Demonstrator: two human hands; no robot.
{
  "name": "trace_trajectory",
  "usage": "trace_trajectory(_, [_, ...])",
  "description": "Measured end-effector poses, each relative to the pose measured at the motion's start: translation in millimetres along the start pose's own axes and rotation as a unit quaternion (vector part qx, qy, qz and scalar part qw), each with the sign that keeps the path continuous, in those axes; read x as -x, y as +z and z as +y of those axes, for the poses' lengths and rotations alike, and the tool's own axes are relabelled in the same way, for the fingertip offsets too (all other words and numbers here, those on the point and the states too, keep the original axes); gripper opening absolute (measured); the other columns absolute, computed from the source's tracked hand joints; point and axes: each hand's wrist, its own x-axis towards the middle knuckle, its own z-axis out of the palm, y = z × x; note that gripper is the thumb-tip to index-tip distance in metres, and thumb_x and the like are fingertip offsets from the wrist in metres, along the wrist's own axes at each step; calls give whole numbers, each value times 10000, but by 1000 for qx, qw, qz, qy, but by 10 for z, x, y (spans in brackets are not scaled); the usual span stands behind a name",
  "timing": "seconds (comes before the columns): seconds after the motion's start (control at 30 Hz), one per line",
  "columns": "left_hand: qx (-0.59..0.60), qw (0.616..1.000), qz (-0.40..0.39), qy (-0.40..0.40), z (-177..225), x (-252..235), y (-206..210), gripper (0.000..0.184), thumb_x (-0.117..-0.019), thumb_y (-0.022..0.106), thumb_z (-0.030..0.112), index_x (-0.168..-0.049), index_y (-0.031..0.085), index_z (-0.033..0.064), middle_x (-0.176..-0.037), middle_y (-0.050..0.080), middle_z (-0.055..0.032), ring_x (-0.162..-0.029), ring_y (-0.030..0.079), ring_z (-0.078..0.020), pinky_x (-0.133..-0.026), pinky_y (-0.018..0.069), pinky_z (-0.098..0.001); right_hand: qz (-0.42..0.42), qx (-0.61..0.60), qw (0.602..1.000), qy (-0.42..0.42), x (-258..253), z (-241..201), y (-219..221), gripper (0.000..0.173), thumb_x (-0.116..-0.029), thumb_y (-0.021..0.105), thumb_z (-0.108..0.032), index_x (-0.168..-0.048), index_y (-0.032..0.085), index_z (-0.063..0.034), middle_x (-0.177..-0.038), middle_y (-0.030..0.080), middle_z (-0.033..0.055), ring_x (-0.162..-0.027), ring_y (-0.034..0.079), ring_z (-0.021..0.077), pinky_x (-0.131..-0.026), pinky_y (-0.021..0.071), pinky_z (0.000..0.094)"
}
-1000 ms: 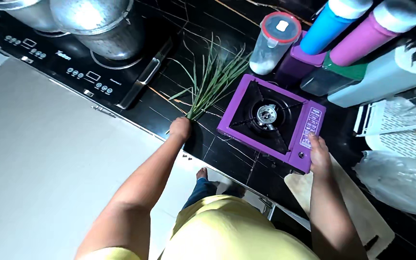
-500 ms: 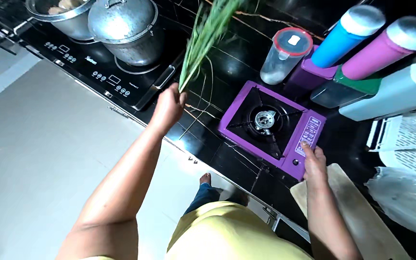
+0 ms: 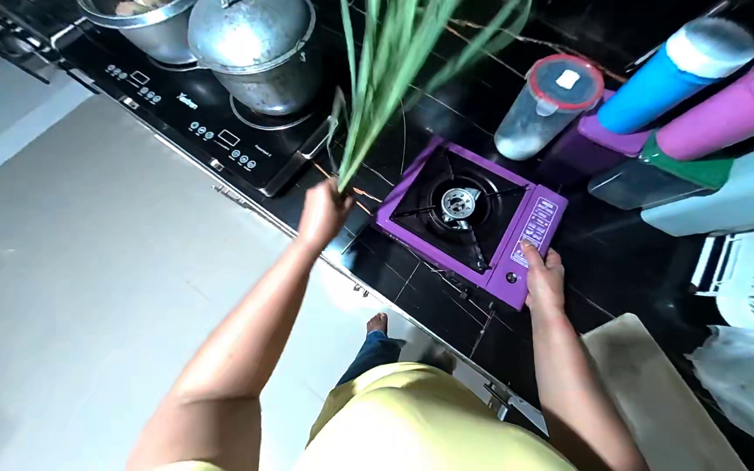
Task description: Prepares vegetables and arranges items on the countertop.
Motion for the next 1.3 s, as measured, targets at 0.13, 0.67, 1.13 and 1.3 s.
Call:
trace_trajectory(0.13, [-43, 993, -96, -57, -610, 4, 808, 310, -966, 688, 199, -1107, 678, -77, -1137, 670, -295, -1102, 653, -464, -967, 511, -648, 2, 9, 1000, -1, 6, -2, -6, 564, -997, 668, -359, -1401, 511, 2, -1201, 664, 148, -1029, 684, 158, -904, 576, 335])
trace_trajectory(0.67, [-52, 991, 124, -13, 167, -120, -682, 323, -1061, 480, 154, -1301, 488, -62, -1053, 643, -307, -1016, 650, -485, -891, 491, -674, 0, -9, 1000, -8, 7, -52, 180, 534, -988, 684, -327, -1361, 524, 20, -1121, 682, 146, -950, 707, 157, -844, 605, 332])
trace_trajectory(1.13, [132, 968, 97, 192, 677, 137, -1095, 210, -1050, 477, 234, -1153, 605, 102, -744, 515, 89, -554, 460, 33, -510, 410, -155, 5, -6, 1000, 7, 207, -206, 1304, 648, -952, 730, -345, -1412, 464, 26, -1257, 618, 227, -1154, 632, 286, -996, 528, 455])
trace_trajectory(1.3, [158, 962, 56, 214, 755, 173, -1016, 153, -1050, 521, 239, -1076, 616, 122, -693, 512, 99, -514, 455, 34, -478, 408, -150, 8, 35, 999, -12, 242, -235, 1590, 662, -949, 725, -288, -1441, 445, 56, -1325, 578, 284, -1256, 565, 374, -1076, 463, 516])
